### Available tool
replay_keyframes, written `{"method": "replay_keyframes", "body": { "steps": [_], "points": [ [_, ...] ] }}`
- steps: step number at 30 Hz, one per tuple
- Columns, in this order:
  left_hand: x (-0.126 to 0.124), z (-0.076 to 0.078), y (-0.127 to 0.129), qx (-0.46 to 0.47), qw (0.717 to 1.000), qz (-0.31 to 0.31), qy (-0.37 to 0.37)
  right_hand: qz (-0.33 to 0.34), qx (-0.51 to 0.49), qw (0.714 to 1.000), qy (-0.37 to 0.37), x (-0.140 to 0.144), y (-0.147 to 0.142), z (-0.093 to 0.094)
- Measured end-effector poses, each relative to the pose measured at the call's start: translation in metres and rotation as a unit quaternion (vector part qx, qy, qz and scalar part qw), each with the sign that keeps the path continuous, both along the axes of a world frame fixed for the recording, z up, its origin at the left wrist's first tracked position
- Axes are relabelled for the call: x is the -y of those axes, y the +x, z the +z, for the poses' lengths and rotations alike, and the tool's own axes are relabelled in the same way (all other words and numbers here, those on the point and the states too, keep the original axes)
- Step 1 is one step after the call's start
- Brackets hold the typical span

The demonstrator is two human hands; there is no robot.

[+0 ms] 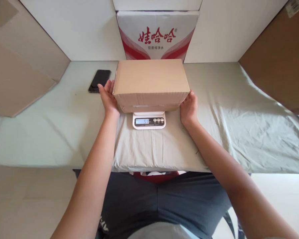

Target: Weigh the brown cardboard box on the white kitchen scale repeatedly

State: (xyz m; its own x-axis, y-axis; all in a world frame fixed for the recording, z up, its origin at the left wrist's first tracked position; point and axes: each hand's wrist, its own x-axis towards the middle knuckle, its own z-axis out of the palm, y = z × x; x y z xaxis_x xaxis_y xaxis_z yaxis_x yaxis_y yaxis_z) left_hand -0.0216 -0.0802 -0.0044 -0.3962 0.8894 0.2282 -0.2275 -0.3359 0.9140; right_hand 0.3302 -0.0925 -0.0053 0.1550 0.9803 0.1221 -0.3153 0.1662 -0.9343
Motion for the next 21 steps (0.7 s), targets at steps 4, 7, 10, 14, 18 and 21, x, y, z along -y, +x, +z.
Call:
{"method": "replay_keyframes", "body": {
  "steps": [4,7,10,14,18,21],
  "points": [
    [0.030,0.022,0.018,0.049,0.998,0.019,-0.039,-0.006,-0.016,1.000,-0.004,0.010,-0.005,0.010],
    [0.055,0.034,0.034,0.017,0.999,0.016,-0.031,0.004,-0.005,1.000,0.015,0.017,-0.008,0.016],
    [0.074,0.035,0.044,-0.011,0.999,0.032,-0.024,0.028,0.017,0.999,0.039,0.024,-0.010,0.021],
    [0.085,0.031,0.045,-0.041,0.998,0.043,-0.028,0.060,0.044,0.995,0.063,0.033,-0.012,0.028],
    [0.089,0.031,0.048,-0.056,0.998,0.038,-0.003,0.084,0.054,0.990,0.096,0.041,-0.014,0.033],
    [0.091,0.032,0.055,-0.072,0.997,0.030,0.016,0.101,0.066,0.984,0.133,0.044,-0.018,0.033]
  ]
}}
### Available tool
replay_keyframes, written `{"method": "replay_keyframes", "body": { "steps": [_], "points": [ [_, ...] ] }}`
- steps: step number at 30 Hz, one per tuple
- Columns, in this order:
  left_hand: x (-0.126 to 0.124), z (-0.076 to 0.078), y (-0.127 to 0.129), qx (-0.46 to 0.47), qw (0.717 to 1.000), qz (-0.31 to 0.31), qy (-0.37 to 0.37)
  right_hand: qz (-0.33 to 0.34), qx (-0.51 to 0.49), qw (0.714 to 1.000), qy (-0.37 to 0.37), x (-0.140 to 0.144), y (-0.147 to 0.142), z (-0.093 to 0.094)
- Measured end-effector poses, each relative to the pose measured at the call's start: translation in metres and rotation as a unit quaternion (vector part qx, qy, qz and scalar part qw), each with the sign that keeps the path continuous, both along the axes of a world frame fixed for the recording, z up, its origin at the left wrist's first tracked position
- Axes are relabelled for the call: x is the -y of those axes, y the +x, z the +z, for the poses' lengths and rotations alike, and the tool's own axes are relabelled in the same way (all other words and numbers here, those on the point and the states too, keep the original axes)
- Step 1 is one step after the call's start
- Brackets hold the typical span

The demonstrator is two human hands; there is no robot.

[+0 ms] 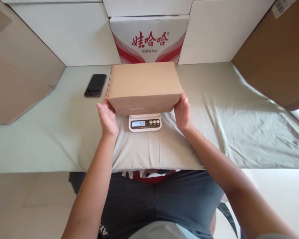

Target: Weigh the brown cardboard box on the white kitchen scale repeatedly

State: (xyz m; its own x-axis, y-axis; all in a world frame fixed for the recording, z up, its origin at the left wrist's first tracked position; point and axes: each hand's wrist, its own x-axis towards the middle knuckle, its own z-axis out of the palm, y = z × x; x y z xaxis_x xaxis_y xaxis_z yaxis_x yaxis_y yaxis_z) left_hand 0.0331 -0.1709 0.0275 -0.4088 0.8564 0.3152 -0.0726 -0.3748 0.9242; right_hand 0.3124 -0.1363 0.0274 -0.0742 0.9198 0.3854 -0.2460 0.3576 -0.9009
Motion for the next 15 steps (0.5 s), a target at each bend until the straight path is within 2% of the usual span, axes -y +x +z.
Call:
{"method": "replay_keyframes", "body": {
  "steps": [8,12,15],
  "points": [
    [-0.003,-0.004,0.009,-0.025,0.999,-0.008,0.037,-0.009,0.038,0.999,0.034,0.001,-0.005,-0.006],
    [-0.004,-0.004,0.010,-0.018,0.998,-0.003,0.057,-0.009,0.045,0.998,0.049,0.005,-0.007,-0.001],
    [-0.004,0.004,0.011,-0.027,0.997,-0.001,0.077,-0.021,0.045,0.997,0.059,0.010,-0.008,0.006]
  ]
}}
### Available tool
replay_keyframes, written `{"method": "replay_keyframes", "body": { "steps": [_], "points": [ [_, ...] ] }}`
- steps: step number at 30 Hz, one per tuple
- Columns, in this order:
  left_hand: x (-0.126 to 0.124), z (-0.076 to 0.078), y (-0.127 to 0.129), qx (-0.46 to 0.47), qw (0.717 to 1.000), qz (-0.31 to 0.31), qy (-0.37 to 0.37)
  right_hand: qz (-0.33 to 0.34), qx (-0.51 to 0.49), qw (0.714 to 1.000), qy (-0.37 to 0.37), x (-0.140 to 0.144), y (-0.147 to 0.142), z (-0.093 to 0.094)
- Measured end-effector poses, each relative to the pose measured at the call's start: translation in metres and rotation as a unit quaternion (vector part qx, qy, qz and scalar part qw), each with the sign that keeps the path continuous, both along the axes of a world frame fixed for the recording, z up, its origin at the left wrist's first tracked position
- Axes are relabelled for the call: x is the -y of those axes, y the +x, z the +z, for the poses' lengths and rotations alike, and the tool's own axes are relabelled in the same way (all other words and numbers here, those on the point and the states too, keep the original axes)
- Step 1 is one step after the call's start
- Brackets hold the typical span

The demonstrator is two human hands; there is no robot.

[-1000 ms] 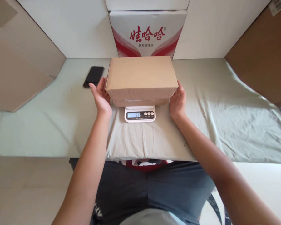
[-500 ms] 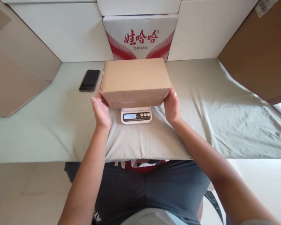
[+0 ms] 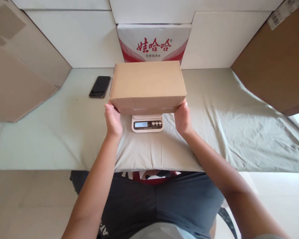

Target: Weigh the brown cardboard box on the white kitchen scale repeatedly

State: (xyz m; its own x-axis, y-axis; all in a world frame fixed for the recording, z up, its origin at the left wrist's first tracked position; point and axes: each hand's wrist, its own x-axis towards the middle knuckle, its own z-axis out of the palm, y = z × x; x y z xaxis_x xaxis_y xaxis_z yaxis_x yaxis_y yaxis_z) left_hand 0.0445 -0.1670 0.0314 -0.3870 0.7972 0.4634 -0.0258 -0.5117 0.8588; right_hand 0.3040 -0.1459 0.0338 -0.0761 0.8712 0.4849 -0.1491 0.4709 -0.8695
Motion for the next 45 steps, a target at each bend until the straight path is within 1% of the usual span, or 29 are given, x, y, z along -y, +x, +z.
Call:
{"method": "replay_keyframes", "body": {
  "steps": [3,5,7,8,10,12,14,15,18,21,25,30,33,35,38,42,45],
  "points": [
    [-0.004,0.019,-0.004,-0.029,0.999,-0.008,0.022,-0.026,0.001,1.000,0.001,-0.002,0.000,0.012],
    [-0.012,0.036,-0.010,-0.053,0.998,-0.024,0.023,-0.030,0.001,1.000,0.005,-0.013,0.001,0.023],
    [-0.029,0.050,-0.016,-0.064,0.997,-0.042,0.014,-0.024,0.002,1.000,0.014,-0.034,0.000,0.032],
    [-0.040,0.054,-0.019,-0.060,0.997,-0.050,0.011,-0.025,0.004,1.000,0.018,-0.047,-0.002,0.035],
    [-0.067,0.056,-0.020,-0.044,0.997,-0.066,0.003,-0.034,0.000,0.999,0.011,-0.077,-0.007,0.037],
    [-0.095,0.048,-0.016,-0.014,0.997,-0.075,0.001,-0.044,-0.007,0.999,-0.015,-0.105,-0.015,0.031],
    [-0.119,0.033,-0.009,0.029,0.997,-0.075,-0.007,-0.065,-0.033,0.997,-0.036,-0.126,-0.024,0.018],
    [-0.128,0.024,-0.005,0.054,0.996,-0.069,-0.023,-0.076,-0.050,0.995,-0.042,-0.134,-0.029,0.011],
    [-0.145,-0.001,0.000,0.100,0.991,-0.050,-0.074,-0.078,-0.085,0.991,-0.074,-0.148,-0.039,-0.014],
    [-0.152,-0.016,-0.003,0.121,0.987,-0.043,-0.095,-0.049,-0.096,0.986,-0.125,-0.156,-0.043,-0.031],
    [-0.156,-0.023,-0.007,0.131,0.984,-0.022,-0.115,-0.039,-0.078,0.986,-0.142,-0.164,-0.042,-0.040],
    [-0.153,-0.024,-0.007,0.147,0.982,-0.037,-0.115,-0.064,-0.110,0.981,-0.148,-0.171,-0.040,-0.039],
    [-0.149,-0.024,-0.008,0.151,0.979,-0.039,-0.129,-0.071,-0.108,0.979,-0.155,-0.172,-0.039,-0.037],
    [-0.148,-0.024,-0.007,0.142,0.981,-0.039,-0.127,-0.065,-0.092,0.983,-0.147,-0.171,-0.037,-0.038],
    [-0.147,-0.027,-0.007,0.119,0.986,-0.022,-0.112,-0.066,-0.076,0.984,-0.144,-0.171,-0.033,-0.042],
    [-0.143,-0.035,-0.012,0.092,0.989,0.011,-0.117,-0.086,-0.090,0.976,-0.177,-0.170,-0.026,-0.050],
    [-0.141,-0.043,-0.022,0.084,0.988,0.002,-0.128,-0.081,-0.099,0.974,-0.187,-0.165,-0.024,-0.052]
  ]
}}
